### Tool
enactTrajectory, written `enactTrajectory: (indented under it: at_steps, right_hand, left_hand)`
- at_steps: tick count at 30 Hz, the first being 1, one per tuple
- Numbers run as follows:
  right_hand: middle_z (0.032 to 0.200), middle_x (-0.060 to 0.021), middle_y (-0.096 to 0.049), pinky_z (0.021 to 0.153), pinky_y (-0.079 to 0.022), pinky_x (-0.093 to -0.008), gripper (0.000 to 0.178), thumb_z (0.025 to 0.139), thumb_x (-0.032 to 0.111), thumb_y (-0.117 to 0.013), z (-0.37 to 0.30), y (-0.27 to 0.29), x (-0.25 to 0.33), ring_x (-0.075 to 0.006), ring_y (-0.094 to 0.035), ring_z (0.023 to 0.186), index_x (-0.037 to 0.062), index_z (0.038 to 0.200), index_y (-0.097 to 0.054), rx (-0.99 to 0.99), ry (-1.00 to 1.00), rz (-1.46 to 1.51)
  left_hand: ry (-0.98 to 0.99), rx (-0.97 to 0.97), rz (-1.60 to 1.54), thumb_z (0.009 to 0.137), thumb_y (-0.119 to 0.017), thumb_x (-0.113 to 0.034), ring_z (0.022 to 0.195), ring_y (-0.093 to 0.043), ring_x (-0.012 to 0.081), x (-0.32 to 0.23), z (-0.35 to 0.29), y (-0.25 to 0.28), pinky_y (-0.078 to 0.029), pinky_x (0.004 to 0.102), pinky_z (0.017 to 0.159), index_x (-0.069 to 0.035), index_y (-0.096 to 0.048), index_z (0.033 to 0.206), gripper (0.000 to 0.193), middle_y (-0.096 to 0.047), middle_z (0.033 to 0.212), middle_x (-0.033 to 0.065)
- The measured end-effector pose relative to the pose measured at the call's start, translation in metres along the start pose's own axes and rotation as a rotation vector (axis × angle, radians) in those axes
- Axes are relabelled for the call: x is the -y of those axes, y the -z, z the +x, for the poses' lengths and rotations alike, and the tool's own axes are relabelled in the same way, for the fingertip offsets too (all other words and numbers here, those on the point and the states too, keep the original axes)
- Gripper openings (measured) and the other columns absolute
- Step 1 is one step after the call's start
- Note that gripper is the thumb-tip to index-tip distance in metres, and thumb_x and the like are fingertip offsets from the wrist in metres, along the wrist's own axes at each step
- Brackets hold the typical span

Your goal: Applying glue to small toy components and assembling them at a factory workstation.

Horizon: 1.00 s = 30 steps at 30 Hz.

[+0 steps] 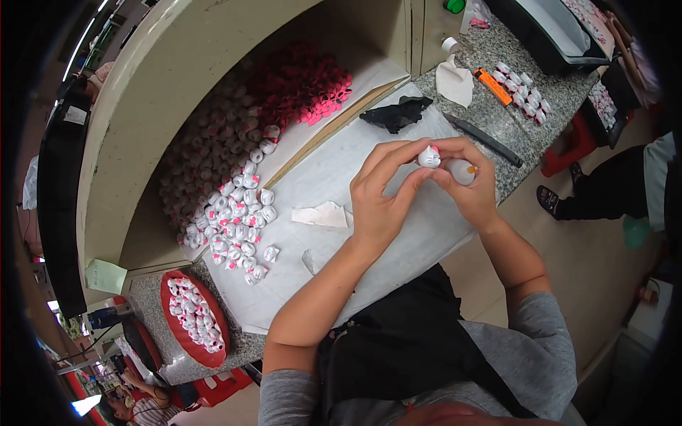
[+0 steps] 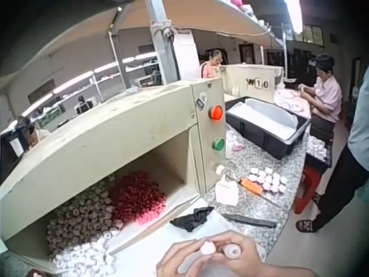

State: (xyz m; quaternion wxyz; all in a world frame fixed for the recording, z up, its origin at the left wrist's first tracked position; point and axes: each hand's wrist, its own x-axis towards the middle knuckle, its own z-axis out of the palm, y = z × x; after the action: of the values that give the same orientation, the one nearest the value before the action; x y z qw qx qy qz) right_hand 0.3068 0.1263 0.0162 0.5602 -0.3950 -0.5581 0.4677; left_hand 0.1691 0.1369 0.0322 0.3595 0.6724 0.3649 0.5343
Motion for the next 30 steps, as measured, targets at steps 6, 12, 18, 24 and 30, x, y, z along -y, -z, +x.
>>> enactTrajectory:
  at_steps: [6,12,18,24,30]
  right_hand:
    - [0.083,-0.0042,-0.053,0.063,-0.039,-0.0182,0.026,0.069,0.002,-0.059,-0.003,-0.003,-0.003,-0.0069,-0.049,0.070,-0.0017,0.094,-0.050,-0.022,0.031,-0.081]
    - [0.081,-0.0031,-0.053,0.061,-0.038,-0.0171,0.026,0.069,0.002,-0.059,-0.009,-0.013,-0.002,-0.0058,-0.047,0.067,-0.0011,0.093,-0.051,-0.091,0.043,-0.034]
    - [0.080,-0.0027,-0.052,0.061,-0.037,-0.0176,0.028,0.068,0.001,-0.059,-0.008,-0.015,0.002,-0.0060,-0.046,0.065,-0.0007,0.095,-0.052,-0.101,0.116,-0.097]
    - [0.075,-0.0027,-0.050,0.059,-0.035,-0.0186,0.030,0.067,0.000,-0.059,-0.009,-0.017,0.005,-0.0069,-0.043,0.061,-0.0006,0.096,-0.053,-0.083,0.193,-0.198]
    - [0.074,-0.0031,-0.049,0.059,-0.035,-0.0192,0.031,0.065,-0.003,-0.058,-0.010,-0.018,0.007,-0.0077,-0.043,0.061,0.0000,0.096,-0.054,-0.093,0.231,-0.223]
  left_hand:
    - [0.097,0.085,-0.135,0.070,-0.057,0.001,0.078,-0.052,0.0122,0.002,-0.001,0.009,-0.042,0.0214,0.069,-0.003,-0.054,0.101,0.031,-0.052,0.086,0.0062]
    - [0.223,0.124,-0.347,0.073,-0.055,0.002,0.080,-0.049,0.0090,-0.001,-0.002,0.013,-0.039,0.0197,0.071,0.000,-0.052,0.103,0.030,-0.050,0.087,0.0038]
    - [0.277,0.120,-0.450,0.072,-0.055,0.004,0.086,-0.050,0.0113,-0.001,-0.004,0.015,-0.040,0.0216,0.076,0.001,-0.050,0.103,0.032,-0.052,0.094,0.0070]
    - [0.266,0.131,-0.414,0.070,-0.055,0.007,0.086,-0.051,0.0122,0.002,-0.009,0.019,-0.041,0.0228,0.077,0.002,-0.048,0.103,0.034,-0.053,0.095,0.0099]
    - [0.270,0.132,-0.444,0.070,-0.055,0.007,0.084,-0.052,0.0124,0.003,-0.010,0.018,-0.041,0.0226,0.076,0.002,-0.048,0.100,0.031,-0.053,0.094,0.0098]
